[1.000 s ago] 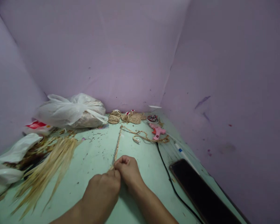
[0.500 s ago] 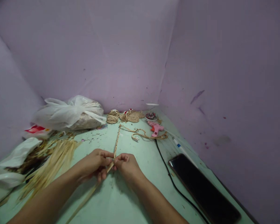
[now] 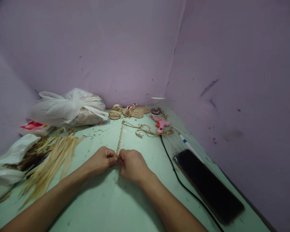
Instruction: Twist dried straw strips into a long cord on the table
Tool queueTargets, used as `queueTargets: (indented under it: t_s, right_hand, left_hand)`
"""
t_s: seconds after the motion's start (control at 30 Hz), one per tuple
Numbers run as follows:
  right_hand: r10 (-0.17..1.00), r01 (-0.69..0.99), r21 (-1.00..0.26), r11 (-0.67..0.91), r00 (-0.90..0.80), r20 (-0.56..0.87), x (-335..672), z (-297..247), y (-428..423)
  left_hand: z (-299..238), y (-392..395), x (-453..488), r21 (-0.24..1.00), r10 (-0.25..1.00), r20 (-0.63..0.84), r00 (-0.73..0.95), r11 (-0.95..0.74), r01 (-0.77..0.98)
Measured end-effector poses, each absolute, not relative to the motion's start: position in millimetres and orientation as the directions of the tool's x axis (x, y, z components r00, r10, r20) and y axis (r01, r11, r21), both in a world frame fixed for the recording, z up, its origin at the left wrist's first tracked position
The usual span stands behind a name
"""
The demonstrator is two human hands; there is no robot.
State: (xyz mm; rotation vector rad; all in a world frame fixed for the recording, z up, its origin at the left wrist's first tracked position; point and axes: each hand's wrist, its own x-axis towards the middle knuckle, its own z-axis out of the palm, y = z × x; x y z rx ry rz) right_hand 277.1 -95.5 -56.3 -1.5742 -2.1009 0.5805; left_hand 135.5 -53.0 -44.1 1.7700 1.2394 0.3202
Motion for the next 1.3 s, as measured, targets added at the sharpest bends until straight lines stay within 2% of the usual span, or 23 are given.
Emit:
queueTargets:
  t_s: [0.13,0.23,0.33,0.47,0.53,0.63,0.7,0.77,0.9,1.0,1.07,1.13,1.3]
  right_hand:
    - [0.971,0.857,-0.458,0.236,-0.221,0.088,272.6,-51.3,-98.4]
    - [0.991,0.924,-0.359,0.135,-0.127,0.044,267.2,-42.4,-104.5]
    - [0.997,0.963,-0.263,0.061,-0.069,-0.021,260.8,-33.6,-113.9]
    - [0.983,0.964,-0.2,0.173,-0.183,-0.034,249.6,-34.8,-126.4]
    - [0.973,0.957,-0.188,0.221,-0.23,-0.03,243.9,-38.5,-131.4]
    - [0.962,0.943,-0.197,0.267,-0.274,-0.011,241.9,-39.0,-135.7]
    - [0.957,0.924,-0.256,0.283,-0.288,0.018,248.9,-34.9,-134.1]
    - [0.971,0.893,-0.383,0.237,-0.233,0.058,262.1,-30.1,-127.0]
    - [0.981,0.723,-0.689,0.045,0.097,0.165,287.0,-33.2,-102.3]
    - [0.999,0.491,-0.87,-0.041,0.006,-0.044,284.5,-47.8,-89.2]
    - [0.97,0.365,-0.917,-0.163,-0.111,-0.217,274.0,-57.1,-87.0]
    - [0.949,0.338,-0.916,-0.217,-0.146,-0.279,263.4,-62.5,-88.2]
    - [0.98,0.37,-0.917,-0.15,-0.067,-0.187,257.0,-66.2,-91.0]
  left_hand:
    - [-52.3,-55.7,138.6,0.836,0.862,-0.258,0.436,-0.026,0.548]
    - [-58.5,-59.8,143.1,0.846,0.896,-0.247,0.368,0.015,0.533]
    - [-57.5,-65.1,147.4,0.88,0.898,-0.315,0.308,0.154,0.45]
    - [-48.6,-71.5,149.1,0.875,0.841,-0.468,0.272,0.398,0.274]
    - [-47.9,-72.9,147.8,0.878,0.836,-0.472,0.281,0.418,0.233]
    - [-53.0,-72.8,144.7,0.912,0.87,-0.401,0.287,0.351,0.211]
    - [-56.2,-71.9,142.0,0.921,0.876,-0.38,0.297,0.329,0.208]
    - [-56.6,-71.2,138.8,0.917,0.86,-0.394,0.324,0.341,0.209]
    - [-52.9,-70.8,133.0,0.907,0.827,-0.419,0.376,0.357,0.225]
    - [-53.4,-70.1,131.3,0.917,0.819,-0.397,0.414,0.335,0.217]
    - [-55.3,-69.4,131.2,0.926,0.823,-0.376,0.426,0.311,0.216]
    - [-56.4,-69.4,131.6,0.925,0.829,-0.373,0.416,0.299,0.234]
    - [-51.7,-74.5,132.6,0.928,0.857,-0.343,0.385,0.247,0.277]
